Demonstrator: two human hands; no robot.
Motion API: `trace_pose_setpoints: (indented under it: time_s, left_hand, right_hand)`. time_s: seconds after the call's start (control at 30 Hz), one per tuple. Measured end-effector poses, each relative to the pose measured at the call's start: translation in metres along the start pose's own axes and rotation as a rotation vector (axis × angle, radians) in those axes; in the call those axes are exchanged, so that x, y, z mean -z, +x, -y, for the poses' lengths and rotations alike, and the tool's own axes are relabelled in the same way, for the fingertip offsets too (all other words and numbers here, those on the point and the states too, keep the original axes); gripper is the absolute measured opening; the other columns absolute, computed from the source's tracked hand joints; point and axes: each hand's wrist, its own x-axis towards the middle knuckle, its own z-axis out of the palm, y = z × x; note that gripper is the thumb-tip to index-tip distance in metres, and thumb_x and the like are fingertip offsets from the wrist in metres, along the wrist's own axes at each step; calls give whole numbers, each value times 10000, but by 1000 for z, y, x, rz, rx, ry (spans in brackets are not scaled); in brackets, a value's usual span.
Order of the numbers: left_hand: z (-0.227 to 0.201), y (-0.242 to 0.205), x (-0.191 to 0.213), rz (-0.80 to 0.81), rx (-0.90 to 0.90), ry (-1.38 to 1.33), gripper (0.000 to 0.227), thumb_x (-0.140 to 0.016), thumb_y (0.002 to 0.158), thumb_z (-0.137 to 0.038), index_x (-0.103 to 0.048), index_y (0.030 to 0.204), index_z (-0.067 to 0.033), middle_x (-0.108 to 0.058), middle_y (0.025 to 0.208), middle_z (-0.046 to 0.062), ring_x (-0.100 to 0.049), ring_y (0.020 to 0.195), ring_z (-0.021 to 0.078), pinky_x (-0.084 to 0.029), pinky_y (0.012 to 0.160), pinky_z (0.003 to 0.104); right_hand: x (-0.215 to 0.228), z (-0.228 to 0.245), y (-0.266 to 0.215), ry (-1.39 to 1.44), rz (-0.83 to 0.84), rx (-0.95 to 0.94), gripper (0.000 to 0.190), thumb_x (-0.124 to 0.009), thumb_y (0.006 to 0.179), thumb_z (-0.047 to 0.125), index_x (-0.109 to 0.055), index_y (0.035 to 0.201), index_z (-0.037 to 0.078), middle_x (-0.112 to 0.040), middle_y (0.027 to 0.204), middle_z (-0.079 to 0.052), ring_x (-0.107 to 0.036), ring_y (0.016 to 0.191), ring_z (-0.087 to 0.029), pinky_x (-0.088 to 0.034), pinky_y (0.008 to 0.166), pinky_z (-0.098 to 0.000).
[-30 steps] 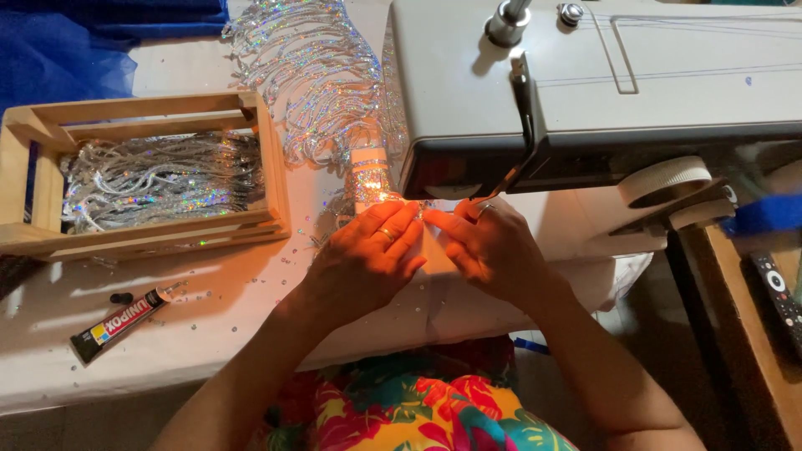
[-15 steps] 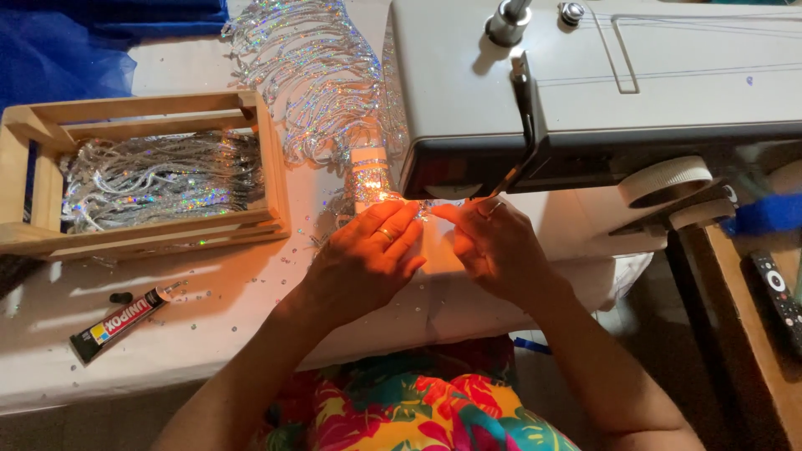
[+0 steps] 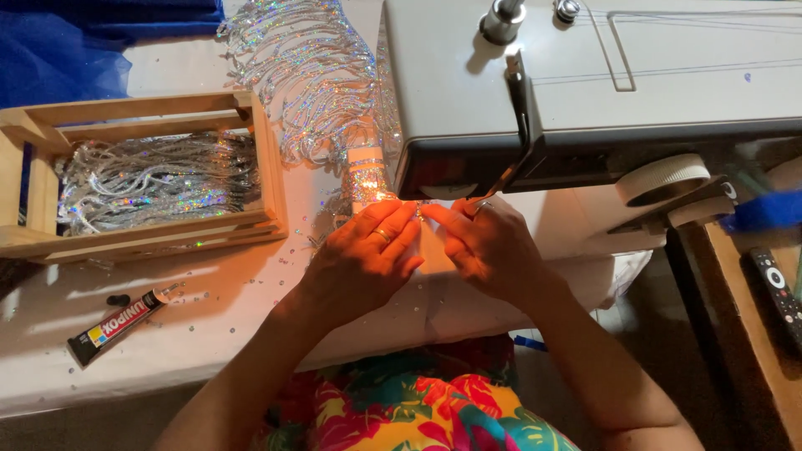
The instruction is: The person is manually applying individual sequins to a decorative fabric strip using adhesive.
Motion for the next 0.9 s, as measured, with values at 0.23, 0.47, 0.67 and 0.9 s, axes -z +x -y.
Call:
trace_pose_setpoints:
  time_s: [0.23, 0.47, 0.67, 0.9]
  left_hand:
    - [1, 0, -1, -10, 6, 0, 363, -567, 979, -280, -685, 1123, 32, -676, 1173, 198, -635, 1116, 337, -504, 1022, 407]
    - [2, -2, -3, -6, -7, 15, 357, -577, 974, -275, -681, 1127, 30, -673, 1181, 197, -632, 1120, 341, -505, 1023, 410]
    - [0, 0, 2, 2, -4, 9, 349, -584, 974, -264, -681, 1127, 34, -670, 1187, 198, -628, 1127, 344, -505, 1024, 412]
    - [-5, 5, 17, -57, -102, 114, 272, -605, 954, -233, -686, 1070, -2, -660, 1155, 190, -640, 1093, 366, -539, 918, 449]
  right_hand:
    - [-2, 0, -1, 9, 13, -38, 268, -605, 947, 224, -715, 1157, 99, -607, 845, -117, -618, 783, -368, -552, 714, -504]
    - [1, 3, 2, -16, 16, -18, 285, -575, 944, 188, -710, 1169, 77, -613, 814, -128, -610, 748, -379, -550, 694, -514]
    - [6, 0, -5, 109, -47, -56, 281, -544, 948, 191, -715, 1155, 109, -585, 807, -72, -613, 732, -312, -574, 711, -451]
    - [15, -4, -16, 332, -207, -198, 257, -497, 986, 172, -731, 1063, 97, -660, 921, -79, -593, 760, -208, -534, 722, -330]
